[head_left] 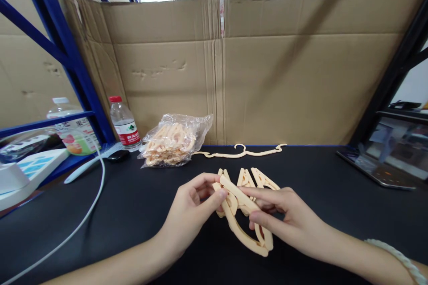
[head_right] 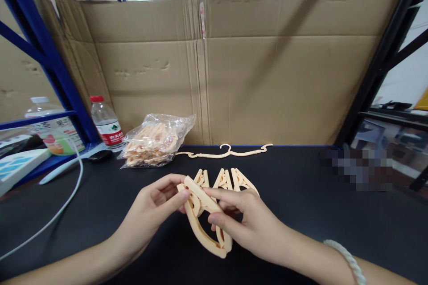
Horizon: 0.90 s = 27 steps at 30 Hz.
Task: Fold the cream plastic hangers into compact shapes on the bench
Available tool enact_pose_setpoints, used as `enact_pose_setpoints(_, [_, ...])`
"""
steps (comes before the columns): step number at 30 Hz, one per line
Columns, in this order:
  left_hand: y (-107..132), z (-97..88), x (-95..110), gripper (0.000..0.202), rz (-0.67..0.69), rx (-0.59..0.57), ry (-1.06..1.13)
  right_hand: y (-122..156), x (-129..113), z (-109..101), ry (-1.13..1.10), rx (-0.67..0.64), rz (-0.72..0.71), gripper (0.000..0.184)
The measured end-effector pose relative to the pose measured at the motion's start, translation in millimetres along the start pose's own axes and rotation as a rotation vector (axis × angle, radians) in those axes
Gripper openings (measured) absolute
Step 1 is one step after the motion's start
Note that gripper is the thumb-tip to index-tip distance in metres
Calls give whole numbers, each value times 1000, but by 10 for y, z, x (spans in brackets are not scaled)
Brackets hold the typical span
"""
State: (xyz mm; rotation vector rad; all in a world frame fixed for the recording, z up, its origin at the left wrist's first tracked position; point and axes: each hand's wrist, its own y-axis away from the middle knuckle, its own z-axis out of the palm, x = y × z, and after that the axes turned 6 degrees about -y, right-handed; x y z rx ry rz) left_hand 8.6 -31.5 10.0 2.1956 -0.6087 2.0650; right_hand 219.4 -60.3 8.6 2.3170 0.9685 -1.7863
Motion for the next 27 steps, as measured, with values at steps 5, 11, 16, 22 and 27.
enact_pose_setpoints(5, [-127, -106, 20, 24, -76, 39, 32, -56, 31, -112, -3, 32, -17, 32])
enact_pose_setpoints(11, [-497, -494, -125, 26, -193, 148, -154, -165, 183, -547, -76, 329, -1, 38])
enact_pose_setpoints(16, [-685, -631, -333, 28, -234, 151, -294, -216, 341, -926, -74, 532, 50, 43])
enact_pose_setpoints(22, [-670, -632, -397, 39, -224, 187, -417, -46, 455, -1737, 271, 774, 140, 38])
enact_pose_setpoints(27, [-619, -649, -364, 43, -157, 173, -544, 644, 458, -2584, 855, 1085, 417, 14])
